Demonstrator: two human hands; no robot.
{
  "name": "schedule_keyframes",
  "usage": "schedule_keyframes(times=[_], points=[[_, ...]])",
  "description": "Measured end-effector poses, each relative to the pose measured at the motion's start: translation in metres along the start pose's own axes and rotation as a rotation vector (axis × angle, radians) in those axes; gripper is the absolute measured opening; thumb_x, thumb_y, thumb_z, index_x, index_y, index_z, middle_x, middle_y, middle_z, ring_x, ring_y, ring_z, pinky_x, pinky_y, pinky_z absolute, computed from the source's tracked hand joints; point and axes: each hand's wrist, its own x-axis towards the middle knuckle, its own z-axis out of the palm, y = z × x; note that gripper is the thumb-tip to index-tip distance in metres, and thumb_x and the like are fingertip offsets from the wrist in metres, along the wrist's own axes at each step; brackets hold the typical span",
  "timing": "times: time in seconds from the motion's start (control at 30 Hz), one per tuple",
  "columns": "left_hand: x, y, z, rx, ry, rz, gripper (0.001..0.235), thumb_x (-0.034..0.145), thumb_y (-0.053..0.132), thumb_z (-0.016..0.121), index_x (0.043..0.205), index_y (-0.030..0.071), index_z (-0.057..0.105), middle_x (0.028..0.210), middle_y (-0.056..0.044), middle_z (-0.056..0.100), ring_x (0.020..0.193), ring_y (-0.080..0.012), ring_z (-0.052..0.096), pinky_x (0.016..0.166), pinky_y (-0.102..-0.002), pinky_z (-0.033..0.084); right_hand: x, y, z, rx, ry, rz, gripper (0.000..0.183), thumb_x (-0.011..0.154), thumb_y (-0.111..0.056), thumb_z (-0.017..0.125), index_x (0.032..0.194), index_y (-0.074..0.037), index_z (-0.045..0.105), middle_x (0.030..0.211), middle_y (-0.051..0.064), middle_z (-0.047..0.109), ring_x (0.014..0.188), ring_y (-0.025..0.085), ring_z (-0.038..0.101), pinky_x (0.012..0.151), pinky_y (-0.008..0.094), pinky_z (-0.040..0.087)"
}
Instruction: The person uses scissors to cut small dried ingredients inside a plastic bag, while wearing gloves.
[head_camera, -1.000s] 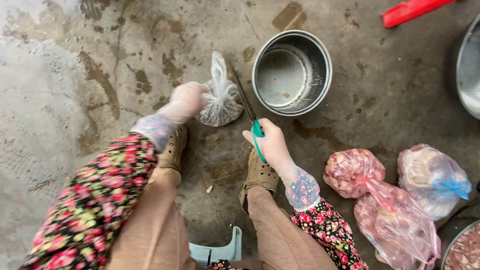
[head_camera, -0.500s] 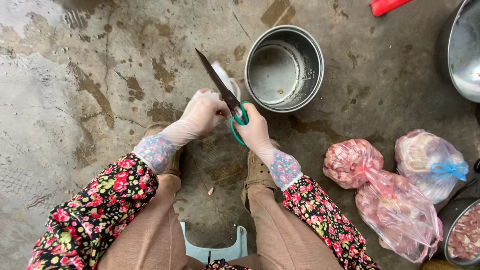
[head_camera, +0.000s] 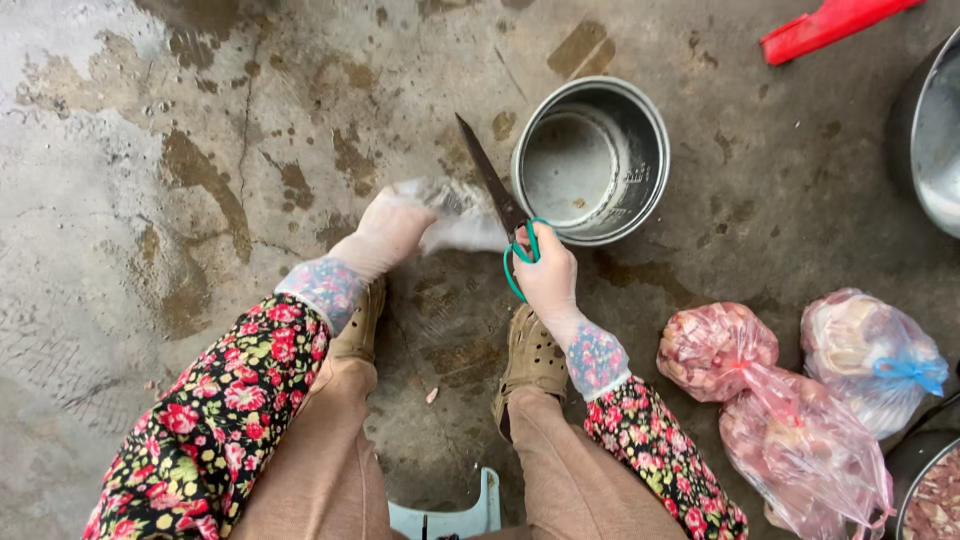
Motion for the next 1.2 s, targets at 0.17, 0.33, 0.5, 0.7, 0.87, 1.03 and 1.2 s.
schedule_keyframes(times=[0.17,0.33,0.5,0.7,0.87,1.03,1.2], points=[[-0.005,0.010,-0.023,-0.145,-0.369,-0.204,0.014,0.084,0.033,0.080,0.089,0.019,0.078,0.091,-0.006,0.073,0.099,-0.0210,0.066,0.105,-0.044,0.045,0.007,-0.009,-0.006,0.244,-0.151,0.030,0.031,0.090,-0.007,0.073,0.117,-0.001,0.060,0.110,0.009,0.076,0.094,0.018,0.073,0.081,0.032,0.055],[-0.003,0.018,-0.052,-0.463,0.021,0.014,0.014,0.075,0.020,0.079,0.087,0.014,0.078,0.093,-0.008,0.074,0.095,-0.0287,0.067,0.093,-0.046,0.051,0.015,-0.022,0.006,0.466,-0.436,0.065,0.029,0.098,-0.013,0.073,0.119,0.001,0.059,0.109,0.008,0.073,0.099,0.012,0.068,0.088,0.030,0.055],[-0.009,-0.019,-0.054,-0.547,-0.171,-0.327,0.017,0.083,0.019,0.074,0.098,0.011,0.075,0.096,-0.010,0.074,0.091,-0.0265,0.070,0.089,-0.040,0.053,0.001,-0.011,-0.002,0.354,-0.495,0.356,0.035,0.089,-0.016,0.076,0.114,0.000,0.059,0.089,0.006,0.066,0.080,0.011,0.061,0.073,0.029,0.053],[-0.014,-0.008,-0.086,-0.720,0.305,-0.640,0.014,0.083,0.012,0.071,0.096,0.006,0.073,0.098,-0.009,0.071,0.094,-0.0213,0.069,0.086,-0.034,0.054,0.019,-0.024,-0.054,0.455,-0.308,0.380,0.030,0.091,-0.016,0.073,0.114,-0.003,0.059,0.098,0.009,0.073,0.089,0.013,0.072,0.083,0.029,0.058],[-0.006,0.018,-0.131,-0.606,0.290,-0.388,0.012,0.082,0.014,0.077,0.089,0.005,0.076,0.088,-0.010,0.068,0.087,-0.0227,0.067,0.081,-0.034,0.054,0.033,-0.076,-0.094,0.462,-0.200,0.074,0.021,0.100,-0.009,0.067,0.115,-0.003,0.054,0.114,0.013,0.070,0.106,0.016,0.069,0.097,0.031,0.055],[-0.004,0.045,-0.130,-0.757,0.326,-0.384,0.015,0.092,0.016,0.071,0.102,0.007,0.077,0.089,-0.003,0.074,0.080,-0.0155,0.071,0.074,-0.032,0.056,0.035,-0.115,-0.061,0.875,-0.402,0.064,0.017,0.099,-0.004,0.054,0.114,-0.006,0.047,0.122,0.013,0.070,0.120,0.017,0.070,0.113,0.032,0.051],[-0.010,0.036,-0.126,-1.689,0.144,-0.735,0.024,0.105,0.025,0.053,0.111,0.010,0.072,0.072,-0.004,0.074,0.064,-0.0197,0.072,0.065,-0.033,0.057,0.022,-0.052,-0.003,0.496,-0.375,0.022,0.031,0.097,-0.003,0.062,0.127,0.000,0.056,0.121,0.016,0.068,0.112,0.029,0.066,0.098,0.036,0.049]])
